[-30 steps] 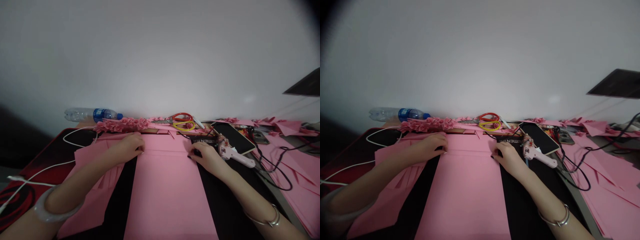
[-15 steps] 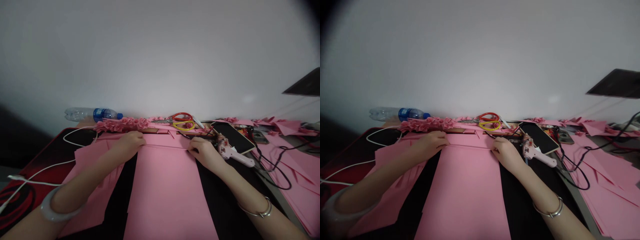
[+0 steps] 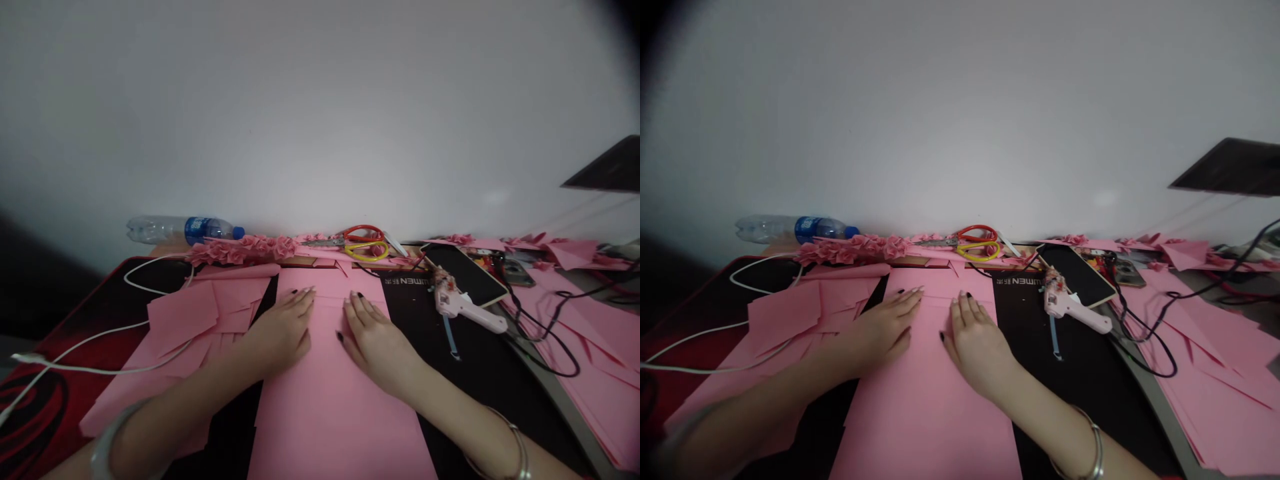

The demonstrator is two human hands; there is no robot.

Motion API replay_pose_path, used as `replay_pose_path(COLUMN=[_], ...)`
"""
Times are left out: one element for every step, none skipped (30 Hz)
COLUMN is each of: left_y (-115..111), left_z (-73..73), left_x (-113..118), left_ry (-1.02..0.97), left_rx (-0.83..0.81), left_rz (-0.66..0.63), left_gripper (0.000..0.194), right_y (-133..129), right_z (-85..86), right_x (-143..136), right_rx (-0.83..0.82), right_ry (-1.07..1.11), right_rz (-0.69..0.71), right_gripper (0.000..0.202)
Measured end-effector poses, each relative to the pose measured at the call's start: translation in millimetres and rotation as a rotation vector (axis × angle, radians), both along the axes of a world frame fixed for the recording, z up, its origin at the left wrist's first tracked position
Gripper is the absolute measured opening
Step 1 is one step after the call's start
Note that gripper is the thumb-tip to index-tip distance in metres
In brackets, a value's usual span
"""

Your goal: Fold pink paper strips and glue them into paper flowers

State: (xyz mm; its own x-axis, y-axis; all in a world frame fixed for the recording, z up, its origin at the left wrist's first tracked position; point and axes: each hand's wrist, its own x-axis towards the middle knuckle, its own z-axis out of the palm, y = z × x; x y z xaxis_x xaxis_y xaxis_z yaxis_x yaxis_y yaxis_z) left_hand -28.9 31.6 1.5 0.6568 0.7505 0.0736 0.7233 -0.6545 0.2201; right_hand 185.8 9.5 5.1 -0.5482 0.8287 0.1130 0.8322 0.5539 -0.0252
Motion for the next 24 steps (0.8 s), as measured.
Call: replay_pose_path(left_y=[0, 1, 1, 2, 2, 1, 1, 0, -2, -3, -4, -5, -5, -6, -6, -6, -6, -5, -3, -1, 2, 5, 10, 15], left_z=[-2.9, -6.0, -8.7, -10.9, -12.1, -12.4, -11.7, -10.2, -8.3, -6.4, -4.8, -3.7, -3.2, -3.2, -3.4, -3.6, -3.4, -2.5, -0.9, 1.4, 4.2, 7.3, 10.2, 12.8], left_x=[7, 13, 17, 19, 19, 18, 14, 10, 4, -2, -8, -13, -18, -23, -26, -28, -30, -31, -31, -31, -32, -32, -33, -34], left_ry=[0.008, 0.000, -0.011, -0.028, -0.045, -0.050, -0.049, -0.037, -0.022, -0.002, 0.015, 0.029, 0.043, 0.054, 0.063, 0.068, 0.071, 0.075, 0.078, 0.081, 0.083, 0.080, 0.069, 0.048], left_rx=[-0.004, 0.001, -0.001, -0.004, -0.004, -0.008, -0.012, -0.017, -0.026, -0.033, -0.037, -0.038, -0.031, -0.011, 0.012, 0.036, 0.057, 0.075, 0.088, 0.097, 0.103, 0.102, 0.091, 0.069], left_rz=[-0.026, -0.035, -0.046, -0.049, -0.047, -0.036, -0.016, 0.013, 0.043, 0.079, 0.121, 0.160, 0.183, 0.206, 0.220, 0.222, 0.215, 0.200, 0.181, 0.160, 0.140, 0.123, 0.101, 0.087], left_gripper=[0.056, 0.057, 0.058, 0.058, 0.058, 0.058, 0.057, 0.056, 0.055, 0.054, 0.052, 0.051, 0.050, 0.049, 0.048, 0.046, 0.045, 0.044, 0.042, 0.040, 0.037, 0.034, 0.032, 0.030], right_y=[1, 3, 5, 6, 7, 7, 7, 6, 4, 2, 0, -1, -3, -4, -4, -4, -3, -2, -1, 2, 5, 8, 12, 17], right_z=[0.5, 0.8, 0.7, 0.4, -0.1, -0.6, -1.2, -1.9, -2.5, -3.2, -4.0, -4.8, -5.6, -6.3, -6.9, -7.1, -6.9, -6.3, -5.4, -4.1, -2.5, -0.8, 1.0, 2.9], right_x=[-8, -14, -19, -21, -22, -20, -16, -10, -4, 4, 12, 21, 29, 36, 43, 48, 52, 55, 57, 58, 59, 58, 58, 58], right_rx=[-0.022, -0.041, -0.053, -0.062, -0.070, -0.073, -0.076, -0.075, -0.070, -0.060, -0.049, -0.038, -0.026, -0.016, -0.004, 0.007, 0.019, 0.033, 0.048, 0.062, 0.072, 0.080, 0.084, 0.080], right_ry=[0.009, 0.015, 0.018, 0.020, 0.022, 0.025, 0.027, 0.027, 0.025, 0.020, 0.011, 0.001, -0.008, -0.015, -0.019, -0.021, -0.019, -0.015, -0.006, 0.007, 0.025, 0.047, 0.075, 0.112], right_rz=[0.006, 0.018, 0.023, 0.029, 0.033, 0.030, 0.024, 0.016, 0.003, -0.013, -0.029, -0.046, -0.061, -0.073, -0.080, -0.082, -0.081, -0.078, -0.070, -0.061, -0.055, -0.056, -0.063, -0.073], right_gripper=[0.050, 0.052, 0.053, 0.053, 0.054, 0.055, 0.055, 0.056, 0.056, 0.056, 0.056, 0.054, 0.053, 0.052, 0.050, 0.048, 0.047, 0.045, 0.042, 0.039, 0.035, 0.031, 0.026, 0.022])
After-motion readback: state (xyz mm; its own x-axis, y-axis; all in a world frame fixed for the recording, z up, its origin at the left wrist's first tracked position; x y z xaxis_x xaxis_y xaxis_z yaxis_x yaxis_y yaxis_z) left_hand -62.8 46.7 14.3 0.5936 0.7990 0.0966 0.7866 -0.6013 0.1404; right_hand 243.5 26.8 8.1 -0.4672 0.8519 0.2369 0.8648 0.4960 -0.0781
